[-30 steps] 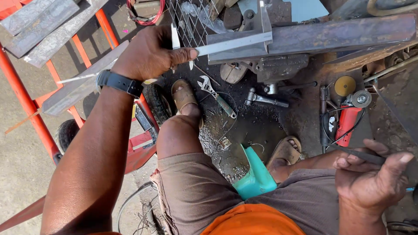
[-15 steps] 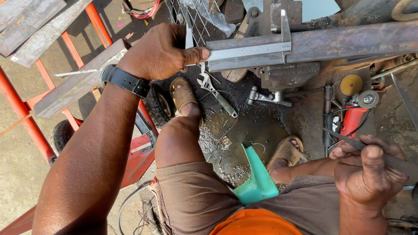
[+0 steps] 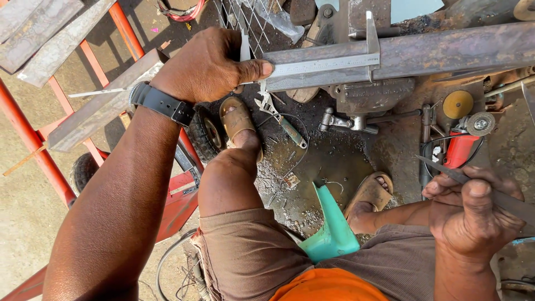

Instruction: The person sits on a small stool and uses a vernier caliper to measure the dimensions of a rectangular metal bar clamped in a vise. They adjust the caliper jaws and read the measurement, then use a metal scriber to mark a line on the bar based on the measurement.

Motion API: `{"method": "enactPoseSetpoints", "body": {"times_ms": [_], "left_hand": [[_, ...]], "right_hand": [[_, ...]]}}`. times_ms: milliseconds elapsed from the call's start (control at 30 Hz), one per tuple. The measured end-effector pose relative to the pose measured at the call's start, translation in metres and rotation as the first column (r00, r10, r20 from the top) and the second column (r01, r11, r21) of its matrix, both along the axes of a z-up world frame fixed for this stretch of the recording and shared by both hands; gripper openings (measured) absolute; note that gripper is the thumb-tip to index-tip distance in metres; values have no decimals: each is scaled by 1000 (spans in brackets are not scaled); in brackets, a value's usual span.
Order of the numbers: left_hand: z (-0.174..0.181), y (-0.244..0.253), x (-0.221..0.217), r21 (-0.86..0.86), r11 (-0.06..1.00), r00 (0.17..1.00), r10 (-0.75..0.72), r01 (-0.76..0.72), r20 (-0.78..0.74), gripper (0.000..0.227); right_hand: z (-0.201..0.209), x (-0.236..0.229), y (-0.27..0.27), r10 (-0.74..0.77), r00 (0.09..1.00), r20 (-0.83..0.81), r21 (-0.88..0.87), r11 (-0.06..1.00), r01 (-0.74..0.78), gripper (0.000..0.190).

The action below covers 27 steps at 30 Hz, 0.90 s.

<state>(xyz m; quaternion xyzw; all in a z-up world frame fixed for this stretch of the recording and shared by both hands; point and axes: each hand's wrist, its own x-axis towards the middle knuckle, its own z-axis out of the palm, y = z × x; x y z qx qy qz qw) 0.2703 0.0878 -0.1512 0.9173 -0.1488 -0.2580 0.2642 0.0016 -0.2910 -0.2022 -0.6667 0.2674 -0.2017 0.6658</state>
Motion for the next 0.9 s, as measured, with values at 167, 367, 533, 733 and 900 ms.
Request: {"method": "enactPoseSetpoints", "body": {"times_ms": [167,367,533,733,900], "left_hand": [[-3,-2,1,31,1000,1000,-3,2,16,66],[2,-4,-1,57,998,1000,-2,1,15,70],[0,-4,0,68,998,1000,-21,19,24,72],[1,-5,1,81,997,1000,-14,14,-6,73],[3,-6,0,93,996,1000,-2,3,-15,71]], "right_hand": [[-16,-1,-11,151,980,132,-46,988,-146,23],[-3,55,-7,467,829,309,-424,847,-319,18],[29,105,18,529,814,241,-638,718,-278,13],[44,133,24,609,791,56,-826,473,-305,16],[38,145,22,637,771,28,-841,431,-326,13]]}}
